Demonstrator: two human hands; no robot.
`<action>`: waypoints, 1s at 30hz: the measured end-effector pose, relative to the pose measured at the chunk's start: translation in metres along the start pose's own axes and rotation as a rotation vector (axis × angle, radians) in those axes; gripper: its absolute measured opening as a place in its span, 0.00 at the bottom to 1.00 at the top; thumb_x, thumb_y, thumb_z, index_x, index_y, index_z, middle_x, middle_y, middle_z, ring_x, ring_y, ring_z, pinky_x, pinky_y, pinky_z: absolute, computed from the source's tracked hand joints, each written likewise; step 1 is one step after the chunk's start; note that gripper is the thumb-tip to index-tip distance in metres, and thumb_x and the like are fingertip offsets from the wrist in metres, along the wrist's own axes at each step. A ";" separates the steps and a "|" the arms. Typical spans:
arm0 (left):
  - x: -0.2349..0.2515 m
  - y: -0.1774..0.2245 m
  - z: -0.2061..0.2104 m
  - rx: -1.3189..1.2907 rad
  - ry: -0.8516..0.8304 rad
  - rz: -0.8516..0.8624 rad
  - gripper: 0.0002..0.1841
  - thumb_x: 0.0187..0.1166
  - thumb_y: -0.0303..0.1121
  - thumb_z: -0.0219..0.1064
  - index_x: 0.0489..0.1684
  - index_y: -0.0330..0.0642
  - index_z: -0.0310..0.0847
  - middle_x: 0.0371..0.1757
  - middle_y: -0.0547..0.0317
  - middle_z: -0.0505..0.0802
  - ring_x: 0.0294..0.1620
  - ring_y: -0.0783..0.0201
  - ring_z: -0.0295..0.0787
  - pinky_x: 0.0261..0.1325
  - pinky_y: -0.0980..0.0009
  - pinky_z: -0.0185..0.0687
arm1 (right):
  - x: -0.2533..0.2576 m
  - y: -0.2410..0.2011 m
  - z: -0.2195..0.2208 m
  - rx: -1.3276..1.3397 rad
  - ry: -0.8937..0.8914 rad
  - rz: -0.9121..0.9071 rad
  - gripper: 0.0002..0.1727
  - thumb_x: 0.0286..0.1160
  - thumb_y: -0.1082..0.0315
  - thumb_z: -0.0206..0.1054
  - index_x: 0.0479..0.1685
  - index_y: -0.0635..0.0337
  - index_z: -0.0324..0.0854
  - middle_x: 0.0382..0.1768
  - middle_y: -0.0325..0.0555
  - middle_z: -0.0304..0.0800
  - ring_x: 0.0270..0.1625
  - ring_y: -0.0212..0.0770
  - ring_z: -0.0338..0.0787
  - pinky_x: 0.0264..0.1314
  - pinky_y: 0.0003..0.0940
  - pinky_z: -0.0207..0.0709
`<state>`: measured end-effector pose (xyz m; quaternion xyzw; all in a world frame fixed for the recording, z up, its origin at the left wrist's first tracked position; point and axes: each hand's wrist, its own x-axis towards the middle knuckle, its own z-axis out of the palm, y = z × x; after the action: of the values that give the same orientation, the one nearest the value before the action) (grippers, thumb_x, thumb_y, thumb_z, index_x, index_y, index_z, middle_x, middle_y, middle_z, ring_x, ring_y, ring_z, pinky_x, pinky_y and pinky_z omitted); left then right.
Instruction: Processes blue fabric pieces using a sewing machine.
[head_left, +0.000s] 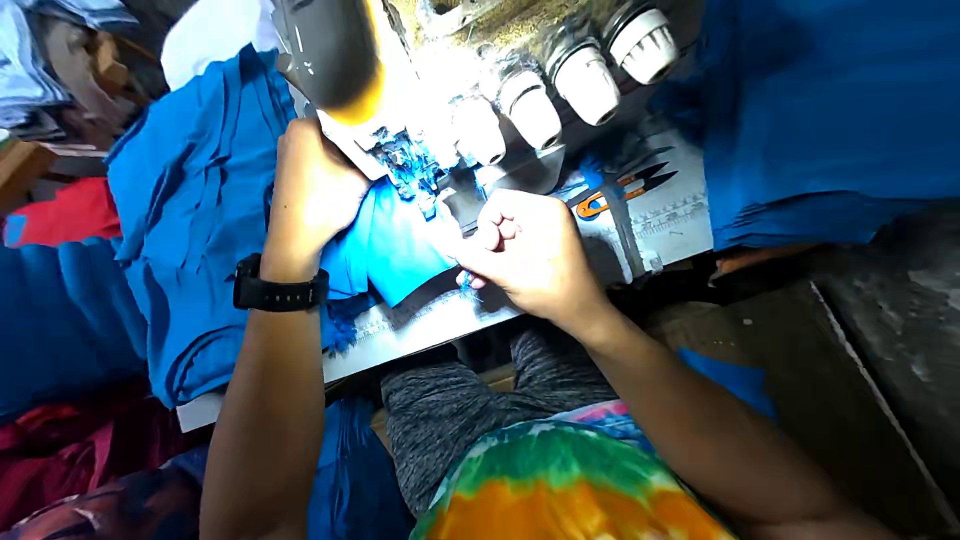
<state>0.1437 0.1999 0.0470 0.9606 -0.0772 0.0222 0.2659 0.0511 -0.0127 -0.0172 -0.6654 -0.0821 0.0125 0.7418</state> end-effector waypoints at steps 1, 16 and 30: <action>0.001 0.000 -0.001 -0.006 -0.012 0.002 0.21 0.63 0.42 0.79 0.52 0.42 0.85 0.46 0.63 0.92 0.51 0.77 0.88 0.59 0.70 0.84 | 0.001 0.001 0.000 0.015 -0.003 0.004 0.15 0.60 0.79 0.79 0.25 0.59 0.74 0.17 0.41 0.86 0.17 0.35 0.89 0.18 0.31 0.89; 0.002 0.005 -0.005 0.056 -0.020 -0.008 0.20 0.66 0.41 0.79 0.52 0.41 0.87 0.48 0.54 0.93 0.54 0.63 0.90 0.62 0.52 0.82 | 0.004 -0.001 0.003 -0.022 -0.016 0.080 0.16 0.59 0.78 0.81 0.23 0.59 0.74 0.16 0.39 0.85 0.17 0.34 0.89 0.21 0.31 0.89; -0.136 0.022 0.070 0.021 0.315 0.276 0.24 0.74 0.36 0.70 0.71 0.43 0.84 0.75 0.53 0.86 0.80 0.55 0.76 0.86 0.48 0.62 | 0.012 -0.018 -0.009 -0.028 -0.197 0.183 0.16 0.65 0.79 0.79 0.44 0.62 0.75 0.23 0.44 0.92 0.23 0.37 0.94 0.29 0.30 0.92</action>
<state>0.0063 0.1639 -0.0132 0.9284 -0.1653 0.2088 0.2593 0.0627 -0.0225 0.0008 -0.6758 -0.0940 0.1443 0.7167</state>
